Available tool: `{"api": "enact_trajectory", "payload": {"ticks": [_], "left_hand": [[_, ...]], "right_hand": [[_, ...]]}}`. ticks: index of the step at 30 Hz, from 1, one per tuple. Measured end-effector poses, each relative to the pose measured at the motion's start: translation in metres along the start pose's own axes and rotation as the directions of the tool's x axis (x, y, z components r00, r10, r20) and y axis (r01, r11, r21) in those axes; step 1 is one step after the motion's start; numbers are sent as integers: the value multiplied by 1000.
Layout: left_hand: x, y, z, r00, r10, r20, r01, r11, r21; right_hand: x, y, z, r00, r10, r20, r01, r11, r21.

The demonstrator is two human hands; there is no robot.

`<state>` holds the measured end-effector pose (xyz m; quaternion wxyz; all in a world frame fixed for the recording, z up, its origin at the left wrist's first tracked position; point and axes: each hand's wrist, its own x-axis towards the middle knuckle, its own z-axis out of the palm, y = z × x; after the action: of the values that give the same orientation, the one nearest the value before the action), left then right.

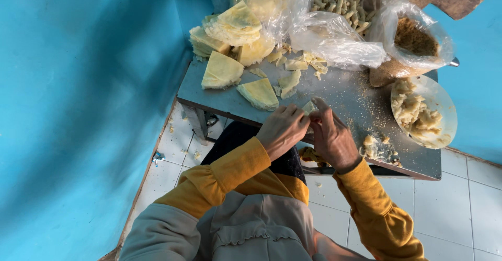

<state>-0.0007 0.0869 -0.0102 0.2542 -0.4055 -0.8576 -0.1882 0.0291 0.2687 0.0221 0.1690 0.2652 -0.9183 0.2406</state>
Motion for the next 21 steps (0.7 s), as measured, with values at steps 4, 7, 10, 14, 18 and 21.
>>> {"api": "enact_trajectory", "payload": {"ticks": [4, 7, 10, 14, 18, 21], "left_hand": [[-7, 8, -18, 997, 24, 69, -38, 979, 202], [-5, 16, -23, 998, -34, 55, 16, 952, 307], [6, 19, -19, 977, -137, 165, 79, 944, 320], [17, 6, -6, 971, -233, 58, 198, 916, 349], [-19, -3, -2, 990, -66, -124, 85, 984, 159], [-39, -11, 1, 995, 60, -80, -59, 998, 6]], "right_hand": [[-9, -5, 0, 1000, 14, -28, -21, 968, -252], [-18, -17, 2, 996, -72, -56, 47, 930, -363], [-18, -24, 4, 998, -41, -46, 18, 906, -423], [-4, -8, -5, 998, -36, 60, 62, 851, -521], [4, 9, -5, 994, 104, -28, -108, 953, -284], [10, 10, 10, 996, 65, -63, -79, 965, -251]]}}
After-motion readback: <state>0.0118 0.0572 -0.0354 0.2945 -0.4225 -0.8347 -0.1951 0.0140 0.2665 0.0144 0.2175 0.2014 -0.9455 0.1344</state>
